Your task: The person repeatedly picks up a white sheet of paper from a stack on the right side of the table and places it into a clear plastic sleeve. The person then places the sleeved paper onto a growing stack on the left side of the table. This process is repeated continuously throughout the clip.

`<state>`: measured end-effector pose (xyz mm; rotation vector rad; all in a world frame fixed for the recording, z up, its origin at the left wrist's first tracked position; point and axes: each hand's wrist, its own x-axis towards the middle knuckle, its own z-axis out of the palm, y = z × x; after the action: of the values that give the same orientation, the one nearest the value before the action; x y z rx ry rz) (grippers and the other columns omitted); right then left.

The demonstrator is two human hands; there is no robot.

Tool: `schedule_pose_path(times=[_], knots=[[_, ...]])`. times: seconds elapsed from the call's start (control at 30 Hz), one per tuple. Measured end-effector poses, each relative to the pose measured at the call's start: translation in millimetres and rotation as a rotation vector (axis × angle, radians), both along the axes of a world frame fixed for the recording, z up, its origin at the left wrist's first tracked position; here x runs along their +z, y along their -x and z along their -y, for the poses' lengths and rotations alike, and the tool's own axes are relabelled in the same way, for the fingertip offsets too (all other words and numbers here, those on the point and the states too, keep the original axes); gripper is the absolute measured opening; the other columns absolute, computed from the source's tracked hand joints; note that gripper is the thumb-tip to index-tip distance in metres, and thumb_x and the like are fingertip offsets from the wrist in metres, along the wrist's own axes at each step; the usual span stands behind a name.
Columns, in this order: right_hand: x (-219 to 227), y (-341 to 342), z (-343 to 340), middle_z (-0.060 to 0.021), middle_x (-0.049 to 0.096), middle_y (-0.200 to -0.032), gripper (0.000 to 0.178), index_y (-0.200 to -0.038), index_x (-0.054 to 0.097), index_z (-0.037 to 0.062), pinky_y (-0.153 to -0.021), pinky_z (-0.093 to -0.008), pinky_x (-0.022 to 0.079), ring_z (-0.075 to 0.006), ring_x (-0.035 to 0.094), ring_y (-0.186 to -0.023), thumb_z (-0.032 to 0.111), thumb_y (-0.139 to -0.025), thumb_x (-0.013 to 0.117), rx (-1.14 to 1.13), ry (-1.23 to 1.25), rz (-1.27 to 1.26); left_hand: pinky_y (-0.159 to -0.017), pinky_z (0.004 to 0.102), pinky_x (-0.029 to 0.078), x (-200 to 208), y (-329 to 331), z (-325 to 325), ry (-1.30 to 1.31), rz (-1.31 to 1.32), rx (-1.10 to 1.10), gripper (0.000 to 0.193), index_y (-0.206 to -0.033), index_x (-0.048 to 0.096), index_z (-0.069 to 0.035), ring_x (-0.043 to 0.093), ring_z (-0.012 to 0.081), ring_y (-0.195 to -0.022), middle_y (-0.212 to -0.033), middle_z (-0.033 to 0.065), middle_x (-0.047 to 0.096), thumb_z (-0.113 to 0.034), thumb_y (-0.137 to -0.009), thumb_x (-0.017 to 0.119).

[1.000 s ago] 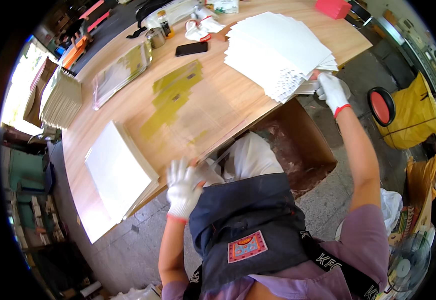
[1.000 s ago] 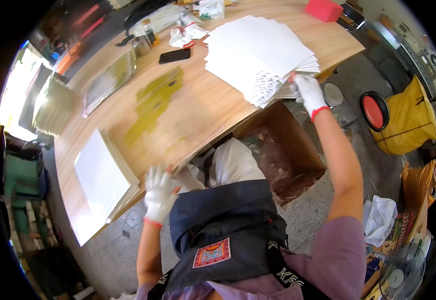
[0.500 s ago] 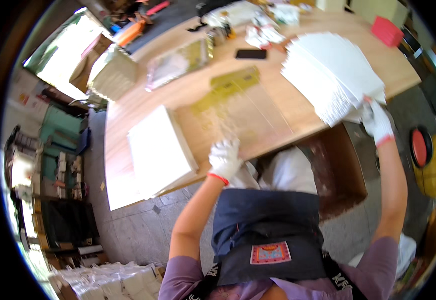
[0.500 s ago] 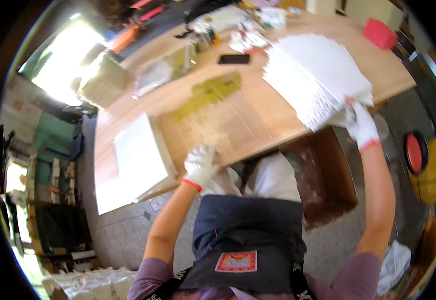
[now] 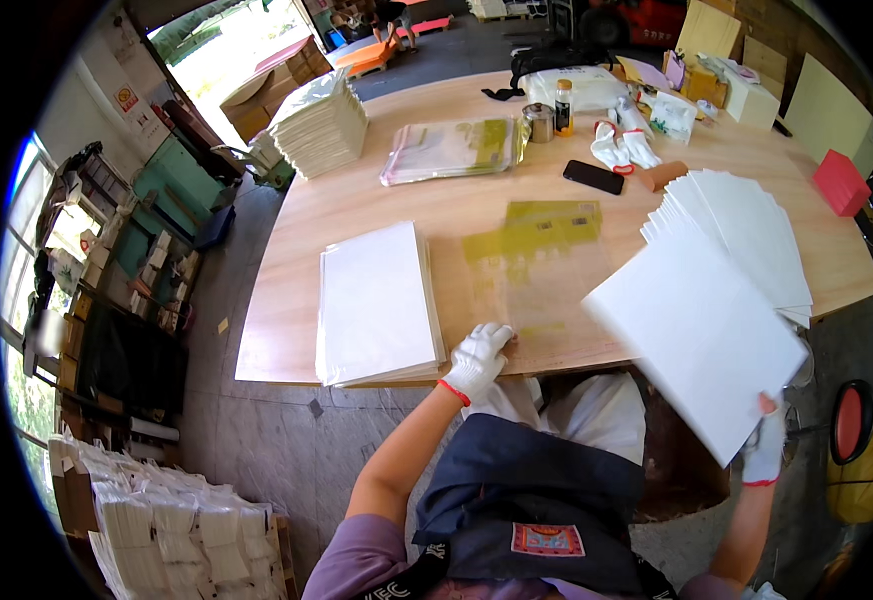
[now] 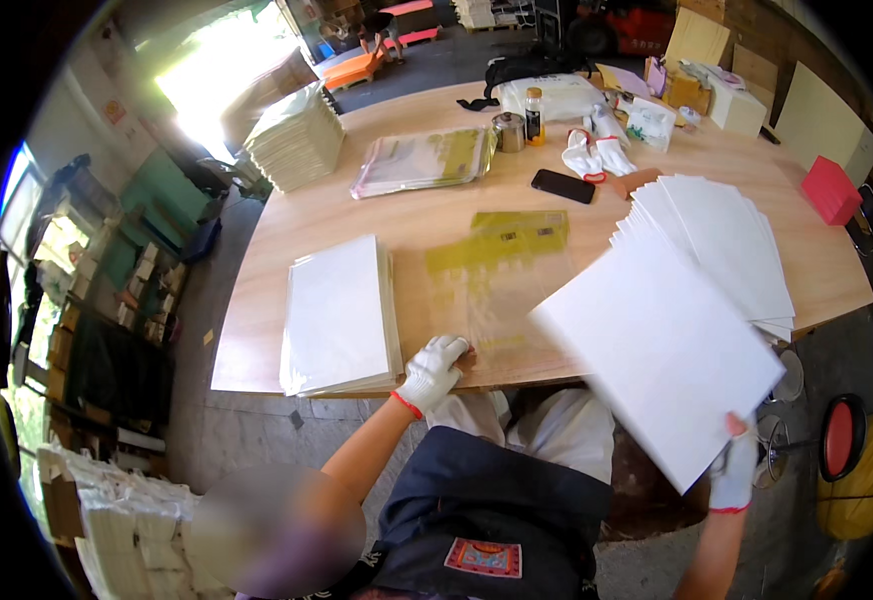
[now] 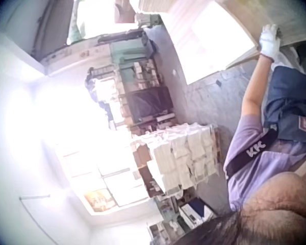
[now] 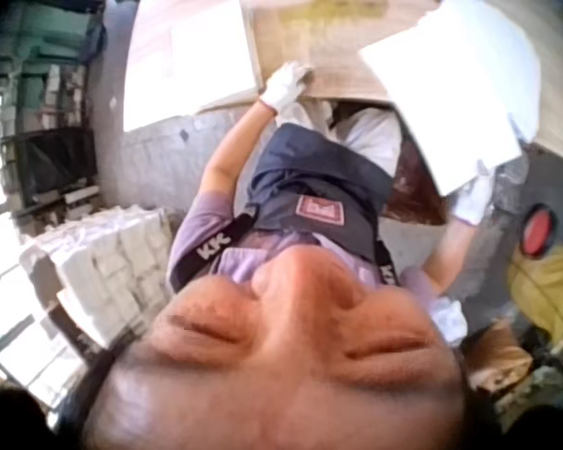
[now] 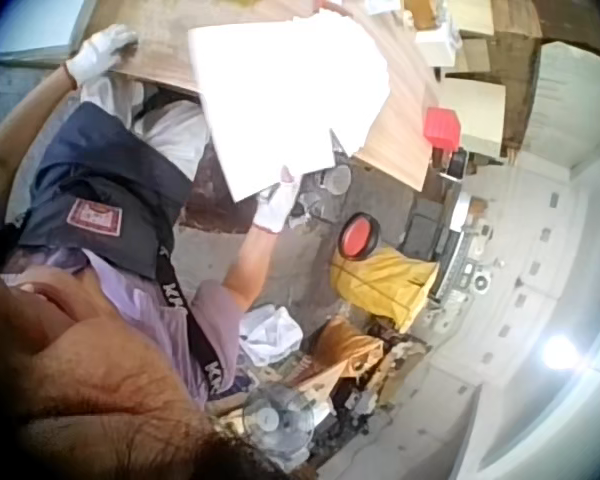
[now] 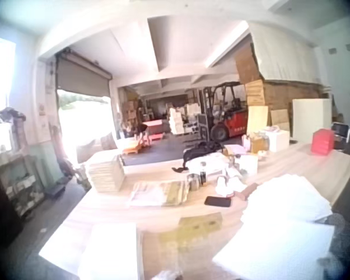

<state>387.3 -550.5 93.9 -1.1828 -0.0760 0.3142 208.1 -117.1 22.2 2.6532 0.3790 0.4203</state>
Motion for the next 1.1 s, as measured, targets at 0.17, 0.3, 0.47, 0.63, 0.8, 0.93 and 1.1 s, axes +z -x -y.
schedule_pose_path(times=[0.17,0.3,0.47,0.63,0.8,0.93,1.1], knots=[[-21.6,67.4,-41.0,-0.0109,0.061,-0.103,0.057,-0.122,0.047,-0.0055,-0.075,-0.0284,0.051,-0.0178,0.062,-0.088,0.023,-0.075,0.063,0.420,0.134,-0.321,-0.077,0.0420,0.046,-27.9,-2.5,-4.6,-0.019,0.116,-0.057,0.028,-0.090,0.058,-0.005,0.055,0.0347,-0.090,-0.090,0.0149,0.059,0.003,-0.064,0.053],[-58.0,87.0,-40.4,-0.0113,0.060,-0.103,0.052,-0.123,0.044,-0.0037,-0.066,-0.0244,0.049,-0.0153,0.061,-0.081,0.019,-0.079,0.060,0.311,0.090,-0.341,-0.080,0.0424,0.046,-11.9,10.7,7.8,-0.066,0.028,0.035,0.036,-0.097,0.057,-0.010,0.052,0.0332,-0.097,-0.097,0.0125,0.056,0.001,-0.064,0.056],[-91.2,108.9,-54.9,-0.0099,0.059,-0.108,0.046,-0.125,0.043,0.0001,-0.073,-0.0265,0.051,-0.0172,0.061,-0.091,0.014,-0.083,0.056,0.119,-0.118,-0.408,-0.073,0.0397,0.047,5.1,8.9,11.9,-0.045,0.007,0.143,0.027,-0.092,0.059,-0.010,0.055,0.0315,-0.085,-0.093,0.0098,0.058,0.001,-0.068,0.055],[-85.8,118.8,-67.4,-0.0120,0.057,-0.115,0.044,-0.126,0.042,-0.0003,-0.086,-0.0332,0.048,-0.0222,0.058,-0.103,0.016,-0.087,0.053,0.153,-0.155,-0.397,-0.064,0.0320,0.045,12.9,4.6,6.8,0.282,0.128,-0.017,0.025,-0.094,0.061,-0.005,0.055,0.0284,-0.070,-0.085,0.0134,0.059,0.008,-0.079,0.047],[-67.9,133.6,-84.8,-0.0113,0.054,-0.120,0.043,-0.128,0.041,-0.0005,-0.088,-0.0335,0.048,-0.0219,0.056,-0.107,0.018,-0.090,0.051,0.170,-0.136,-0.364,-0.063,0.0340,0.046,7.3,4.3,17.0,0.170,0.187,-0.102,0.041,-0.097,0.061,-0.008,0.055,0.0291,-0.072,-0.093,0.0105,0.059,0.012,-0.064,0.045],[-59.4,146.8,-95.6,-0.0084,0.055,-0.116,0.041,-0.126,0.041,0.0009,-0.080,-0.0283,0.049,-0.0170,0.058,-0.100,0.019,-0.091,0.051,0.197,-0.171,-0.404,-0.077,0.0289,0.050,-36.6,17.3,60.0,0.646,0.548,0.168,0.067,-0.135,0.038,-0.012,0.061,0.0193,-0.091,-0.105,0.0072,0.060,0.015,-0.074,0.045],[-37.4,160.9,-89.9,-0.0040,0.057,-0.101,0.037,-0.123,0.042,0.0033,-0.060,-0.0241,0.049,-0.0121,0.059,-0.078,0.019,-0.092,0.052,0.293,-0.171,-0.426,-0.081,0.0278,0.048,-23.3,-27.0,126.5,1.455,1.006,0.482,0.059,-0.136,0.030,-0.005,0.057,0.0170,-0.097,-0.104,0.0096,0.059,0.000,-0.084,0.057]])
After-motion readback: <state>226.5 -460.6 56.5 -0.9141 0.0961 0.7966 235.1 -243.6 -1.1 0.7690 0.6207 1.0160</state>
